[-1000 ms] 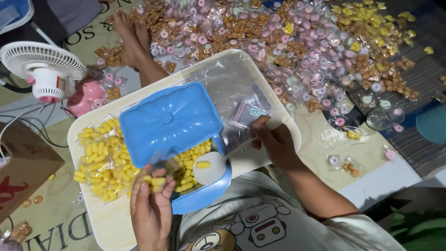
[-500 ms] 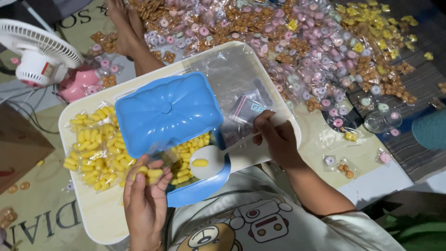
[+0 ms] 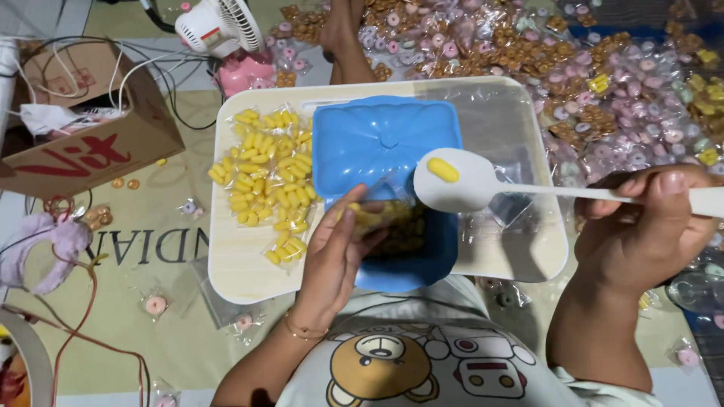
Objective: Packaging small yellow plastic items into small plastic bags using a spoon and a blue container
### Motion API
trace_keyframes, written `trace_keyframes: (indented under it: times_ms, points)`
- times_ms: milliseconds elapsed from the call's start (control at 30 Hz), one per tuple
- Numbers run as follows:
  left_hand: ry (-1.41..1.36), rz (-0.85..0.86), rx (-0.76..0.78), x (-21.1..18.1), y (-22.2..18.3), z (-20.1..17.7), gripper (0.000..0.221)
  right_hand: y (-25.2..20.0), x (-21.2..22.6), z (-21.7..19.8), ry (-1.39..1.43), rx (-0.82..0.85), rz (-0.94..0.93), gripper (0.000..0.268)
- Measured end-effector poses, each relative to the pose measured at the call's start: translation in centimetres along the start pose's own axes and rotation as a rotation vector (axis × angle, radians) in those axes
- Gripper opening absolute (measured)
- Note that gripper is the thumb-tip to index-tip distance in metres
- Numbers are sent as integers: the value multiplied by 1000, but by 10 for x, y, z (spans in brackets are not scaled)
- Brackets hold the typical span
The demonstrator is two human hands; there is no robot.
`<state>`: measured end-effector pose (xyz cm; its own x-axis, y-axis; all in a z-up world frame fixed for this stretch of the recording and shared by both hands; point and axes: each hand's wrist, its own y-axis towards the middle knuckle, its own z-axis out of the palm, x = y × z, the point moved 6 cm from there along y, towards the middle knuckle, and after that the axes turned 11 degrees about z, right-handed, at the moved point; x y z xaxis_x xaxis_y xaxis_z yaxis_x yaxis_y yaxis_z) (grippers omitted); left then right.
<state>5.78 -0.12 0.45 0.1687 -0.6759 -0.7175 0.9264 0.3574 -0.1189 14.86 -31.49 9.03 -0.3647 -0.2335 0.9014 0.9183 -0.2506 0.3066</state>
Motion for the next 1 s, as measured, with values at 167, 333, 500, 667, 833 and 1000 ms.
trace_keyframes:
  times_ms: [167,333,500,667,833,1000]
  points:
    - [-66,-147,110,17,6,1,65,-33,-1,40,-200,174,-370,44]
    - [-103,-161,60,13,12,-2,66,-42,-3,44,-299,203,-386,49]
    - [-115,-131,81,19,10,-8,62,-33,3,6,-200,118,-448,34]
    - [-22,30,152,26,9,-11,57,-36,5,8,-163,223,-298,38]
    - [9,70,144,28,9,-10,50,-37,-4,5,-218,245,-296,41]
    - [-20,23,107,28,7,-12,42,-39,-1,5,-239,229,-345,39]
